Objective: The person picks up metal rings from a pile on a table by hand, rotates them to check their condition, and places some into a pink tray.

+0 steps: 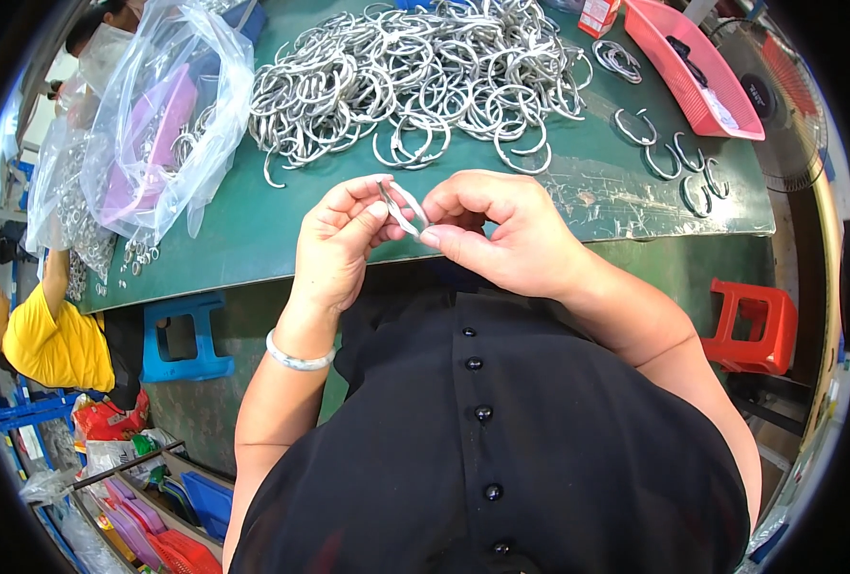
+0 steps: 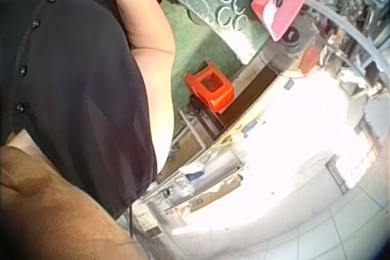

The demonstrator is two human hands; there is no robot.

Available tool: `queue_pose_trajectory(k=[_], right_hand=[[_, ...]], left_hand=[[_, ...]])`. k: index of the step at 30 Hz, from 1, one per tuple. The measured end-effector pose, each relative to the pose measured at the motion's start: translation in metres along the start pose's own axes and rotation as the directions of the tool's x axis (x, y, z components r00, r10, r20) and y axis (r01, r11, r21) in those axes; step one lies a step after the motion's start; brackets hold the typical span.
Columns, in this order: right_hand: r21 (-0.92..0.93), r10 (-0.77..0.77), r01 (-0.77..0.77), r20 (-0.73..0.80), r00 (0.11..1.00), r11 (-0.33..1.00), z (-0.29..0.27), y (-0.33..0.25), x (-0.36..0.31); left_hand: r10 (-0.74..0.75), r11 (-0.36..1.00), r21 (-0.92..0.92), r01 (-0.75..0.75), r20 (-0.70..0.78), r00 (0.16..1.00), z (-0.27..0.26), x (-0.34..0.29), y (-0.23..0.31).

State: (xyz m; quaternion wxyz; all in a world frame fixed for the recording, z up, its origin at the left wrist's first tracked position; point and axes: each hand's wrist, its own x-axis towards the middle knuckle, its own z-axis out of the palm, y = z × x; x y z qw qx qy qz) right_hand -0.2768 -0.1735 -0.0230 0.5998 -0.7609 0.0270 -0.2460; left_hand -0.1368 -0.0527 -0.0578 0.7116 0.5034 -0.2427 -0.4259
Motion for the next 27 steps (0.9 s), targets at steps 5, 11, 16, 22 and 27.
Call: queue_pose_trajectory(k=[5,11,16,22,27], right_hand=[[-0.08,-0.011,0.01,-0.006,1.0,0.997,-0.006,-0.0012,-0.0014],[-0.098,-0.071,0.073,0.018,0.997,0.993,-0.0015,0.001,-0.001],[-0.139,-0.075,0.077,0.023,0.997,0.987,-0.0013,-0.0004,-0.0012],[-0.048,-0.004,0.003,-0.028,1.0,0.999,-0.004,-0.0025,-0.0009],[-0.016,0.027,-0.028,-0.041,0.999,0.999,-0.0075,-0.0035,-0.0011]], left_hand=[[-0.003,1.0,-0.017,0.004,0.026,1.0,0.0005,0.0004,0.0007],[0.001,0.999,-0.038,0.0,0.035,0.999,0.0023,0.0014,-0.0009],[-0.031,0.998,-0.05,0.033,0.04,0.999,0.0029,0.0013,-0.0008],[-0.078,0.993,-0.08,0.082,0.062,0.995,0.0061,-0.001,-0.0057],[-0.109,0.989,-0.091,0.116,0.081,0.991,0.0078,-0.0012,-0.0055]])
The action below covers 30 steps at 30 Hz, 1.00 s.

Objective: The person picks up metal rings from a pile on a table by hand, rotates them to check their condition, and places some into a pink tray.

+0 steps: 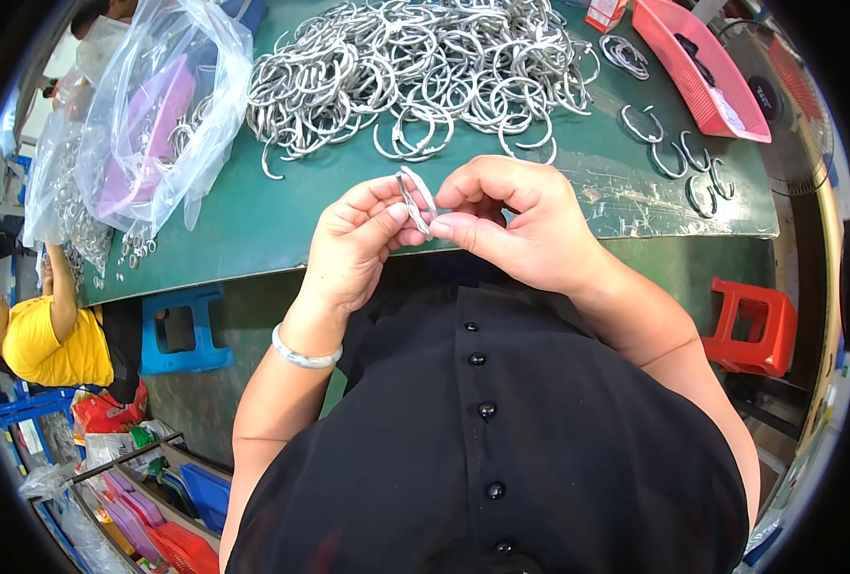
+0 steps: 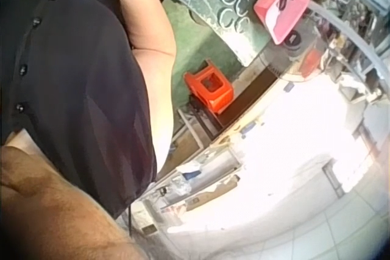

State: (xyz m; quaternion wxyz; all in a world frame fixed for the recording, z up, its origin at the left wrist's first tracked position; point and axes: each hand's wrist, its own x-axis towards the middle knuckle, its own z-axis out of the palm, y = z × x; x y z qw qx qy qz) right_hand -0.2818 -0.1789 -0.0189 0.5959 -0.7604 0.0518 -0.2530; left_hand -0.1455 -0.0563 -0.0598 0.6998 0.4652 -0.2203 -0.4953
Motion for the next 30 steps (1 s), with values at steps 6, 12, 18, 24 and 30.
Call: queue_pose_trajectory(k=[6,12,18,24,30], right_hand=[[0.041,0.089,-0.088,-0.018,0.996,0.995,-0.006,0.002,0.0],[0.129,0.267,-0.256,-0.079,0.96,0.958,-0.017,0.023,0.003],[0.267,0.393,-0.381,0.007,0.919,0.885,-0.016,0.037,0.003],[0.31,0.429,-0.432,0.082,0.9,0.847,-0.013,0.042,0.002],[0.32,0.438,-0.445,0.096,0.894,0.837,-0.01,0.041,0.002]], left_hand=[[0.012,1.0,-0.016,-0.012,-0.027,1.0,0.0,-0.003,0.0],[0.331,0.927,0.208,-0.313,-0.053,0.942,0.006,-0.011,0.006],[0.391,0.87,0.282,-0.404,0.103,0.914,0.024,-0.02,0.011],[0.35,0.891,0.269,-0.364,0.102,0.931,0.035,-0.023,0.017],[0.345,0.895,0.255,-0.367,0.129,0.93,0.037,-0.023,0.018]])
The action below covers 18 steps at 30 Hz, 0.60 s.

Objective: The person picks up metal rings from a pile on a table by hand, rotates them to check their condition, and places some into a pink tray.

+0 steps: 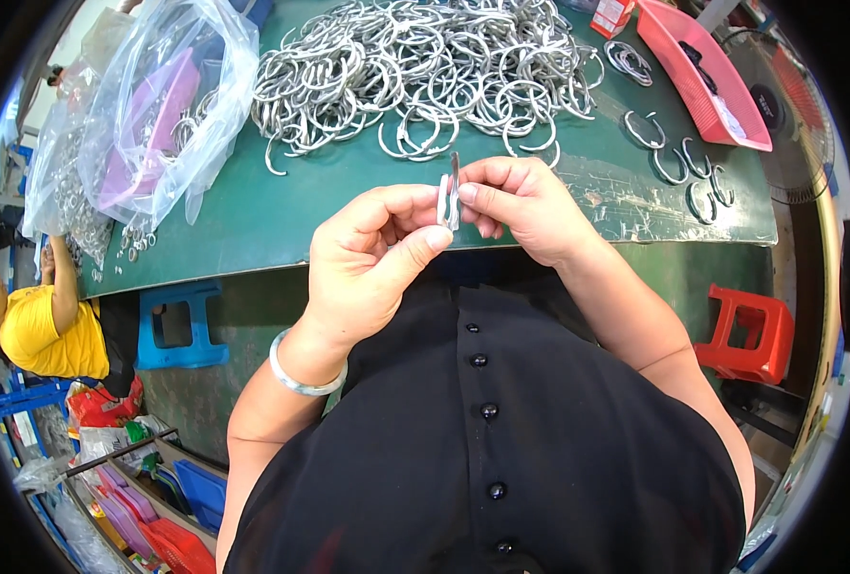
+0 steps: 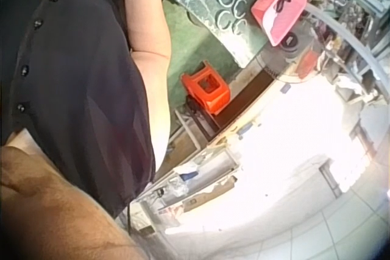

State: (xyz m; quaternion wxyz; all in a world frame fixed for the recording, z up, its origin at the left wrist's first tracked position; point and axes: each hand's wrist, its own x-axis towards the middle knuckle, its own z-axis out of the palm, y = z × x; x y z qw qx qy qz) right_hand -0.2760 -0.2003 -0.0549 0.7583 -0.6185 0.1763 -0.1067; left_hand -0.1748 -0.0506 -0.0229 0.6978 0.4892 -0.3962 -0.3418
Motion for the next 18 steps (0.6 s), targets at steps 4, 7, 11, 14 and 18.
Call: queue_pose_trajectory(k=[4,7,11,14,18], right_hand=[[0.007,0.041,-0.042,0.017,0.999,0.999,-0.001,0.0,0.0],[-0.012,0.055,-0.055,0.028,0.998,0.998,0.0,0.0,0.0],[-0.025,0.067,-0.066,0.029,0.997,0.998,0.002,-0.001,-0.001],[-0.016,0.079,-0.079,0.037,0.996,0.997,0.001,0.0,-0.002],[-0.017,0.103,-0.102,0.041,0.994,0.995,0.0,0.0,-0.002]], left_hand=[[-0.017,1.0,-0.012,0.017,-0.013,1.0,0.0,0.002,0.001],[-0.047,0.998,-0.046,0.048,0.029,0.998,-0.004,0.004,0.001],[-0.129,0.985,-0.117,0.126,-0.021,0.991,-0.006,0.006,0.0],[-0.152,0.984,-0.098,0.146,-0.057,0.987,-0.008,0.006,0.0],[-0.176,0.984,-0.034,0.173,-0.103,0.979,-0.01,0.006,0.001]])
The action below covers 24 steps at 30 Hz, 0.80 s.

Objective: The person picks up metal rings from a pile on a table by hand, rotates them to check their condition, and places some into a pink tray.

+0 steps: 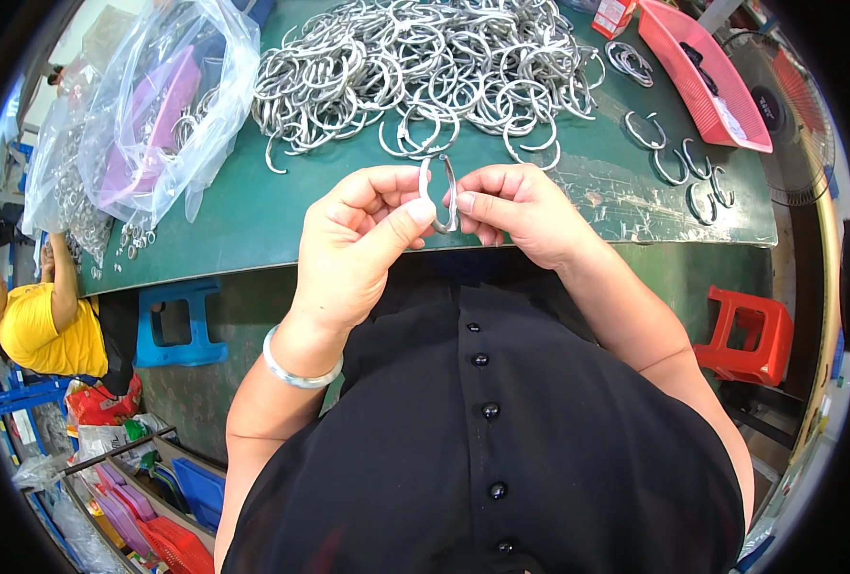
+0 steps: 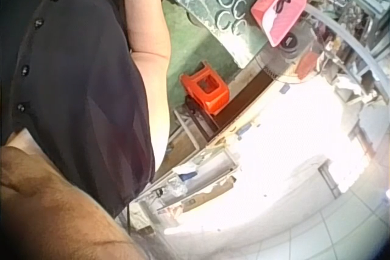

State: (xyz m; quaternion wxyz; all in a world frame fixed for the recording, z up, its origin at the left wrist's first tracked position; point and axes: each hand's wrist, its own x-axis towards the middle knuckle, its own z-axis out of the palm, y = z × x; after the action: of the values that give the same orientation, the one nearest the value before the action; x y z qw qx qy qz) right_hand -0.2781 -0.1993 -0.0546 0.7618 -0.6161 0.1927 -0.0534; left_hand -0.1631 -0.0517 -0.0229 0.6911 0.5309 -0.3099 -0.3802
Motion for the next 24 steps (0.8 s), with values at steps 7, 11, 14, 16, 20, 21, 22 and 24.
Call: queue_pose_trajectory(k=[7,11,14,16,20,21,22,24], right_hand=[[-0.018,0.007,-0.007,0.034,0.999,1.0,-0.001,0.0,-0.001],[0.002,-0.008,0.008,-0.024,1.0,1.0,-0.002,-0.006,-0.005],[0.029,-0.098,0.099,-0.035,0.995,0.995,-0.004,-0.014,-0.006],[0.041,-0.169,0.169,-0.005,0.986,0.985,-0.001,-0.018,-0.011],[0.075,-0.244,0.241,0.036,0.969,0.968,0.011,-0.024,-0.013],[0.047,-0.249,0.248,0.034,0.968,0.968,0.012,-0.024,-0.014],[0.047,-0.249,0.247,0.033,0.968,0.968,0.013,-0.024,-0.015],[0.046,-0.264,0.262,0.037,0.964,0.964,0.014,-0.025,-0.015]], left_hand=[[-0.023,0.999,-0.026,0.023,-0.016,1.0,-0.002,0.002,0.002],[-0.048,0.994,-0.098,0.04,-0.073,0.996,-0.012,0.006,-0.001],[-0.101,0.985,-0.152,0.084,-0.109,0.989,-0.02,0.011,-0.006],[-0.167,0.971,-0.185,0.151,-0.078,0.983,-0.022,0.01,-0.012],[-0.234,0.946,-0.239,0.22,-0.029,0.972,-0.021,0.014,-0.02],[-0.265,0.928,-0.279,0.248,-0.023,0.964,-0.019,0.014,-0.021],[-0.296,0.907,-0.318,0.276,-0.015,0.955,-0.018,0.014,-0.022],[-0.291,0.903,-0.327,0.279,0.011,0.957,-0.02,0.014,-0.026]])
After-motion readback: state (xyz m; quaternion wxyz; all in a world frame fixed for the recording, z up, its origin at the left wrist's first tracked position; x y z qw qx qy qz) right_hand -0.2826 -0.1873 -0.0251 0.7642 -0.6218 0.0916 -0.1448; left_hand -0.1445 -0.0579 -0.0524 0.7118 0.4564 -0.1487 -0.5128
